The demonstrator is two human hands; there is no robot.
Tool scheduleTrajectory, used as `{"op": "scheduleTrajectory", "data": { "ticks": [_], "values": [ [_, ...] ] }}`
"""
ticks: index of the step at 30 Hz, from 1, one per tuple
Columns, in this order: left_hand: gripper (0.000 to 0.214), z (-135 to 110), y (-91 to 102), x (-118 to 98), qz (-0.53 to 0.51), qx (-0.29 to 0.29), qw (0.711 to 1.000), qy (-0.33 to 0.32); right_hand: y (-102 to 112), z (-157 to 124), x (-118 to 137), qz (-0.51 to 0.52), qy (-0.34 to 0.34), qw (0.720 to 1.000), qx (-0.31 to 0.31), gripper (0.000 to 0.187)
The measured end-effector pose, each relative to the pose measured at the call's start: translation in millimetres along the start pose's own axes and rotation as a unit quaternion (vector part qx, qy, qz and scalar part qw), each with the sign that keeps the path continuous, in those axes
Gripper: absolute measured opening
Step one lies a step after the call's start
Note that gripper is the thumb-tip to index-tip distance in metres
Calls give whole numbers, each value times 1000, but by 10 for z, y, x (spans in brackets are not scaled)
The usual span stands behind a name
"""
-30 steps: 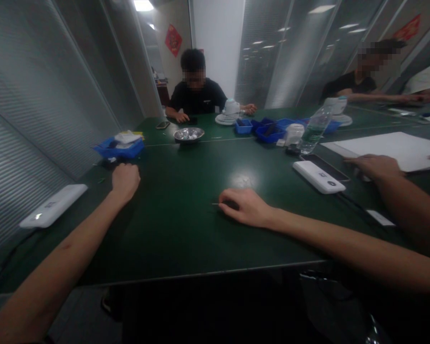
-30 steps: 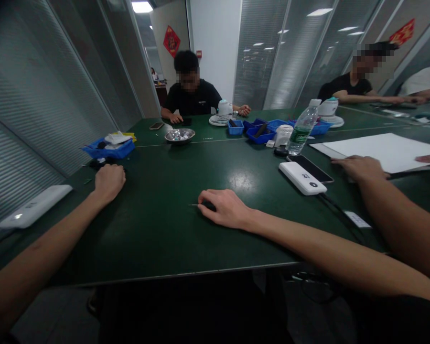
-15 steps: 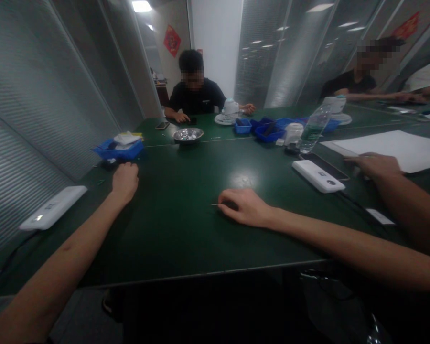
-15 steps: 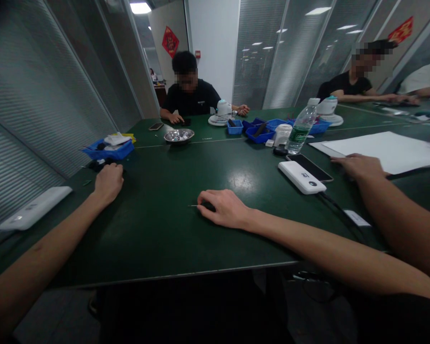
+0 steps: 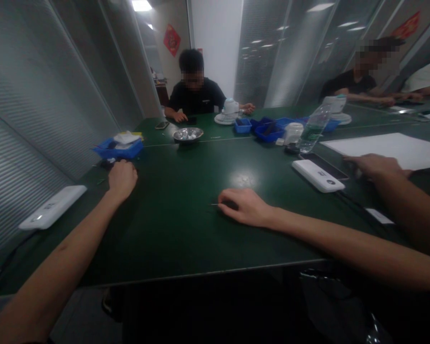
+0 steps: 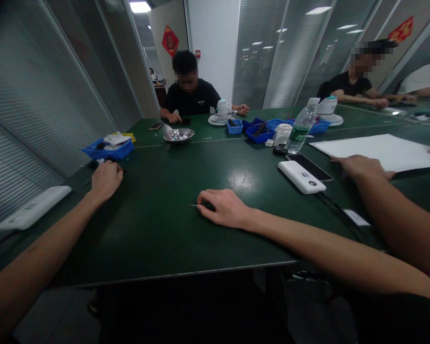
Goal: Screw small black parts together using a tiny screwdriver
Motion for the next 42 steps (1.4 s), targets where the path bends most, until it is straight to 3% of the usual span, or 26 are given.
{"op": "scheduleTrajectory", "data": {
  "ticks": [6,9,11,13,17,19,21,25,30,42],
  "values": [
    [26,-1,-105,195,-42,-22,998,35,3,-6,-7,-2,0,1000,0,20],
    [24,37,-83,93,-109,-11,994,-7,-2,0,-27,-1,1,1000,-11,21],
    [25,34,-28,-173,-173,14,983,-65,-7,6,-40,-1,-4,1000,-15,22],
    [27,-31,47,-578,-243,53,957,-147,-10,9,-49,-3,-10,1000,-20,22],
    [26,-363,210,-1428,-382,144,856,-317,-11,-1,-49,-1,-8,999,-35,20],
    [23,-541,273,-1688,-415,164,818,-363,-15,-7,-45,-1,-1,999,-35,19],
    [23,-661,315,-1813,-420,164,806,-385,-19,-8,-41,-2,5,999,-32,18],
    [32,-718,346,-1838,-407,137,811,-398,-13,1,-28,3,14,1000,-17,17],
    [20,-700,331,-1841,-390,126,812,-416,-11,-3,-3,8,27,1000,3,16],
    [20,-704,289,-1870,-423,136,799,-405,-22,-11,-15,30,36,999,16,15]
  ]
}}
Point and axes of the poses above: each hand's wrist, its own z-axis towards the middle knuckle, its own y-axis out of the back of the hand, x = y × z, the point moved 2 cm from there along z, towards the middle knuckle, and after that the axes turned 11 degrees about -y, right-handed, at the moved point
